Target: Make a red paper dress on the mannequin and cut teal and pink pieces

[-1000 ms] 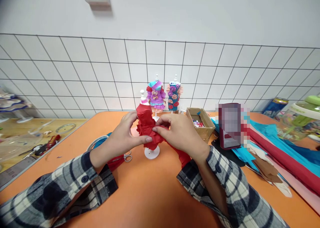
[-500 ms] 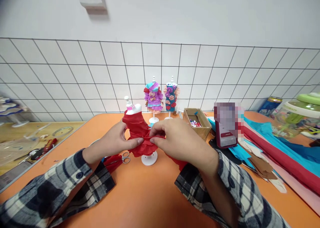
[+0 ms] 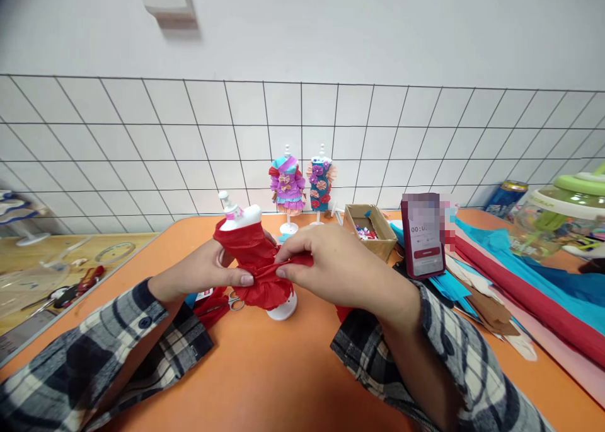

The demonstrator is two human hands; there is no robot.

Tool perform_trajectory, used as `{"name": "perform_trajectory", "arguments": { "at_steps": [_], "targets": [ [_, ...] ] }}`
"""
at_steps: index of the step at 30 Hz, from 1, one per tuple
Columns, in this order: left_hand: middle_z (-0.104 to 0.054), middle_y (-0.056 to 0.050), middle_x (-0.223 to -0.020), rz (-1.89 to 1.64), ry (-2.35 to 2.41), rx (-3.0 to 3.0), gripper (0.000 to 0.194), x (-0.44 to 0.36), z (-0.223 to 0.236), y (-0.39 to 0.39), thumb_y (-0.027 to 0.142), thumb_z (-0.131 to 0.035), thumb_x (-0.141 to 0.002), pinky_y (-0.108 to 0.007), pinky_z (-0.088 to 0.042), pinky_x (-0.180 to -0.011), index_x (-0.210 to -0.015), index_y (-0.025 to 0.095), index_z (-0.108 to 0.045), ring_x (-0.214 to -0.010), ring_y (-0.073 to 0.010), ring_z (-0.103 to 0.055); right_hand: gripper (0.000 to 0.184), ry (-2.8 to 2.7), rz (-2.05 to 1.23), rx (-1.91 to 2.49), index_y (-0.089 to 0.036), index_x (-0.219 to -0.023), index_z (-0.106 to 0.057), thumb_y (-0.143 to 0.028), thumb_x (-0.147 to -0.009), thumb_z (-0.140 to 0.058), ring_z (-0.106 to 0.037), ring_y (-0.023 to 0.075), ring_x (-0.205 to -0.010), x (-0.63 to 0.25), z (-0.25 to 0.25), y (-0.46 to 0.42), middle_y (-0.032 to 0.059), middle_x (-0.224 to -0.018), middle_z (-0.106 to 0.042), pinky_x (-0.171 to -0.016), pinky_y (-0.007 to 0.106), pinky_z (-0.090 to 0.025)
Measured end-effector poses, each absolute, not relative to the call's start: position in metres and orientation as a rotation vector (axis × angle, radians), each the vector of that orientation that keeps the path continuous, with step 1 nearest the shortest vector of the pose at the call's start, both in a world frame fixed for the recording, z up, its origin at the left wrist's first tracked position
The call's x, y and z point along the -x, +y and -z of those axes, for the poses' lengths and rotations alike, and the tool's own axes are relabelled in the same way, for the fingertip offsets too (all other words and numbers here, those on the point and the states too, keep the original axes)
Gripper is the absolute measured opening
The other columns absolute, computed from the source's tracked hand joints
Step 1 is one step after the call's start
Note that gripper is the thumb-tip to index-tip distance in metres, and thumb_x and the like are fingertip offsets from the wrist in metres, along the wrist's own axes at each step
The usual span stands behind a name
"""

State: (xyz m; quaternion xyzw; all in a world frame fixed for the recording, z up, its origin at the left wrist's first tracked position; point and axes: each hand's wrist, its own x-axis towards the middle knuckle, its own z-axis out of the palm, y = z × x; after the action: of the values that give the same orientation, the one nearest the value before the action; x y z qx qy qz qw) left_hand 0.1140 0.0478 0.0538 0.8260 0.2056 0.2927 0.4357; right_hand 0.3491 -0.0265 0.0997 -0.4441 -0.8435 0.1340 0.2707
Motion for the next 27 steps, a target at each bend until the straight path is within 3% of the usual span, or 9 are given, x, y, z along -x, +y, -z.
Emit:
{"name": "perform_trajectory", "arguments": {
  "at_steps": [3, 7, 15, 27],
  "targets": [
    [-0.069, -0.008, -0.108, -0.719, 0.488, -2.021, 0.038, -0.116, -0.058, 0.045, 0.036, -0.076, -0.075, -0.041, -0.048, -0.094, -0.106, 0.018, -0.064, -0.103, -0.0269, -0.063, 0.009, -2.197, -0.348, 1.223, -0.026, -0.081, -0.076, -0.026, -0.083, -0.067, -0.063, 0.0151, -0.082, -0.348, -0.100, -0.026, 0.0004, -0.089, -0.070, -0.071, 0.025, -0.046],
    [-0.069, -0.009, -0.107, -0.694, 0.473, -1.976, 0.043, -0.118, -0.061, 0.043, 0.042, -0.076, -0.073, -0.041, -0.049, -0.093, -0.106, 0.017, -0.067, -0.107, -0.0297, -0.062, 0.012, -2.140, -0.557, 1.247, -0.023, -0.080, -0.073, -0.026, -0.084, -0.063, -0.062, 0.0121, -0.066, -0.348, -0.097, -0.021, -0.0021, -0.073, -0.069, -0.059, 0.023, -0.043],
    [-0.069, -0.010, -0.109, -0.707, 0.486, -1.887, 0.057, -0.116, -0.060, 0.041, 0.043, -0.078, -0.070, -0.042, -0.051, -0.090, -0.119, 0.018, -0.063, -0.107, -0.0318, -0.062, 0.009, -2.033, -0.807, 1.169, -0.021, -0.081, -0.072, -0.026, -0.081, -0.064, -0.060, 0.0113, -0.061, -0.352, -0.087, -0.008, -0.0023, -0.066, -0.067, -0.055, 0.022, -0.043],
    [-0.064, -0.013, -0.118, -0.613, 0.370, -1.539, 0.054, -0.112, -0.049, 0.038, 0.030, -0.083, -0.058, -0.041, -0.053, -0.085, -0.107, 0.020, -0.065, -0.109, -0.0350, -0.060, 0.007, -2.045, -0.795, 1.075, -0.021, -0.081, -0.075, -0.024, -0.081, -0.068, -0.065, 0.0123, -0.070, -0.345, -0.083, -0.004, -0.0011, -0.075, -0.072, -0.062, 0.022, -0.048]
  ]
}}
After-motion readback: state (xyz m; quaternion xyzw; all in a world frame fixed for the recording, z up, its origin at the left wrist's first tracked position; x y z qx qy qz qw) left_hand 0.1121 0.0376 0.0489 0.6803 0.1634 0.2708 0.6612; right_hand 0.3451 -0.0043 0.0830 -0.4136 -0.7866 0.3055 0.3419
